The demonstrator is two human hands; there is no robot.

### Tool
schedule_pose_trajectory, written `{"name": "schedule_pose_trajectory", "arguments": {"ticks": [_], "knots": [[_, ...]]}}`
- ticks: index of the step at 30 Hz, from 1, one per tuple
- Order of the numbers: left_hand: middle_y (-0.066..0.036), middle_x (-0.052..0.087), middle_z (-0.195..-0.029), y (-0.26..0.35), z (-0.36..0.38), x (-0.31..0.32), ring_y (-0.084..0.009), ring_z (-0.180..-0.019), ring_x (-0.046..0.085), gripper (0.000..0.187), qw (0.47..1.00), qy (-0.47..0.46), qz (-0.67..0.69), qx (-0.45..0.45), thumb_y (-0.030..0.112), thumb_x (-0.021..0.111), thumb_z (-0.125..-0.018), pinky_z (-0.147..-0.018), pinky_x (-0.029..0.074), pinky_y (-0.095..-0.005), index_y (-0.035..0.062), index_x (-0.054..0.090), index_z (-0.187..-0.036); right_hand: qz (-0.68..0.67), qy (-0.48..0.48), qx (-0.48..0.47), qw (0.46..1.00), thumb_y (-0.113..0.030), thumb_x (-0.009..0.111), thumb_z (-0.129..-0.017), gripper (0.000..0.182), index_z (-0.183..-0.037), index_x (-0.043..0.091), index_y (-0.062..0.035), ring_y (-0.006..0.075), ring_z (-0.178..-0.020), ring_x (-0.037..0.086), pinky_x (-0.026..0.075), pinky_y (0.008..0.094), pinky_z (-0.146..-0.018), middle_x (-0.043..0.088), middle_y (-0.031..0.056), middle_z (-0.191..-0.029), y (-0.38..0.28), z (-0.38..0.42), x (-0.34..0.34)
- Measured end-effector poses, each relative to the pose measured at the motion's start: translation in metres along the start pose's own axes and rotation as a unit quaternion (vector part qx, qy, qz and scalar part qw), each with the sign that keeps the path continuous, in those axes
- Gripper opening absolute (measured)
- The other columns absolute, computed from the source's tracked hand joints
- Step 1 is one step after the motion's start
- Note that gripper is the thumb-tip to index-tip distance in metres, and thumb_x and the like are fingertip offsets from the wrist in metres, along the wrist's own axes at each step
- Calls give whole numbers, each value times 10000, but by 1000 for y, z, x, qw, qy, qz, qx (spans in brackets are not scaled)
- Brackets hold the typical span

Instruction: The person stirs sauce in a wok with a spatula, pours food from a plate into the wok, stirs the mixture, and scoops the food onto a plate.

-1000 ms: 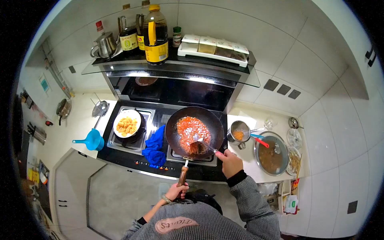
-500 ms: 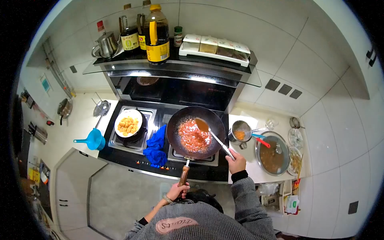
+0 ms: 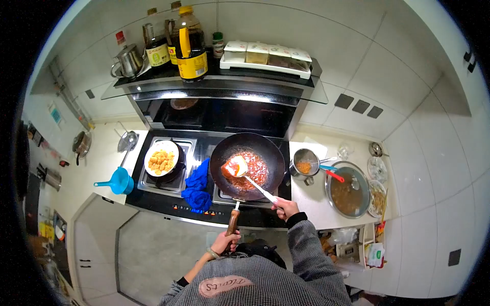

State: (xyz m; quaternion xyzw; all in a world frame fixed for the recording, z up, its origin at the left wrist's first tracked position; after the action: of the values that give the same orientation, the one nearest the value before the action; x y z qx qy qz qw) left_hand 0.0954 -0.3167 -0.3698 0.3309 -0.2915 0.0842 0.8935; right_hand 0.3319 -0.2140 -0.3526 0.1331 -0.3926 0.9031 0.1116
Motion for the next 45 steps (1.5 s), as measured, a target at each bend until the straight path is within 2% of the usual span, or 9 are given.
{"name": "schedule_pose_trajectory", "arguments": {"ticks": [5, 16, 18, 36, 38, 39, 41, 43, 45], "knots": [[6, 430, -609, -1, 0, 0, -91, -485, 422, 173, 1000, 3, 3, -4, 94, 577, -807, -425, 362, -240, 76, 475, -946, -17, -16, -46, 999, -126, 559, -849, 381, -1216, 490, -51, 40, -420, 336, 241, 177, -361, 549, 33, -704, -5, 14, -4], [-5, 431, -589, 0, 0, 1, -94, -468, 424, 187, 1000, 5, 3, -8, 95, 586, -798, -423, 364, -245, 72, 476, -947, 55, 101, -223, 968, -88, 626, -797, 377, -1161, 547, -29, 27, -357, 338, 219, 188, -318, 585, 40, -666, -46, 42, -33], [8, 406, -601, 0, 0, 2, -91, -463, 386, 198, 1000, 9, -10, -8, 104, 575, -801, -417, 336, -247, 86, 464, -964, 66, 109, -231, 965, -91, 627, -796, 386, -1166, 540, -23, 28, -363, 339, 223, 189, -325, 581, 43, -678, -48, 43, -39], [12, 411, -615, -2, -2, -2, -90, -475, 392, 184, 1000, -1, -18, -5, 114, 561, -810, -427, 346, -239, 87, 463, -963, 119, 152, -287, 938, -103, 660, -764, 383, -1136, 578, -58, 5, -379, 334, 224, 172, -337, 596, 39, -667, -68, 60, -47], [11, 415, -619, 2, 1, 1, -89, -482, 394, 179, 1000, -1, -17, -4, 128, 571, -812, -434, 347, -236, 82, 465, -949, 143, 153, -285, 935, -105, 672, -747, 389, -1125, 590, -65, 44, -444, 430, 334, 202, -397, 614, 45, -707, -69, 63, -47], [10, 419, -623, 3, 3, 2, -88, -489, 395, 178, 1000, -1, -15, -2, 142, 582, -815, -442, 347, -234, 76, 467, -935, 144, 152, -285, 935, -105, 672, -747, 389, -1125, 590, -65, 44, -444, 430, 334, 202, -397, 614, 45, -707, -68, 62, -47], [14, 437, -631, -1, -1, 2, -80, -499, 419, 183, 1000, 1, -12, -9, 181, 589, -822, -449, 369, -230, 73, 485, -927, 369, 222, -487, 760, -88, 672, -716, 387, -1097, 606, -60, 131, -611, 560, 445, 247, -579, 632, 65, -788, -83, 79, -24], [19, 456, -639, 2, -3, -14, -71, -508, 443, 198, 1000, 14, -7, -8, 220, 597, -830, -456, 391, -227, 71, 503, -920, 411, 231, -422, 774, -74, 662, -693, 375, -1065, 616, -56, 204, -820, 598, 444, 276, -765, 632, 88, -879, -80, 80, -15], [25, 510, -686, 15, -9, -37, -55, -537, 472, 247, 992, 32, -110, 42, 308, 573, -847, -494, 429, -218, 74, 558, -926, 442, 240, -462, 730, -64, 647, -684, 360, -1043, 634, -95, 232, -789, 595, 456, 304, -725, 603, 112, -846, -76, 81, -5]]}}
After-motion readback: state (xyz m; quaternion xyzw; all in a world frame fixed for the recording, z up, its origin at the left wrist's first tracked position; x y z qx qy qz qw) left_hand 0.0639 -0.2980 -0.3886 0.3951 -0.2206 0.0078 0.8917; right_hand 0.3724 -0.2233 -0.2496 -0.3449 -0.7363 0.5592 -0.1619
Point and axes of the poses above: each hand's wrist, its own z-axis away from the middle knuckle, its own x-axis out of the palm, y = z × x, the point moved 6 cm from there along -z, towards the middle knuckle
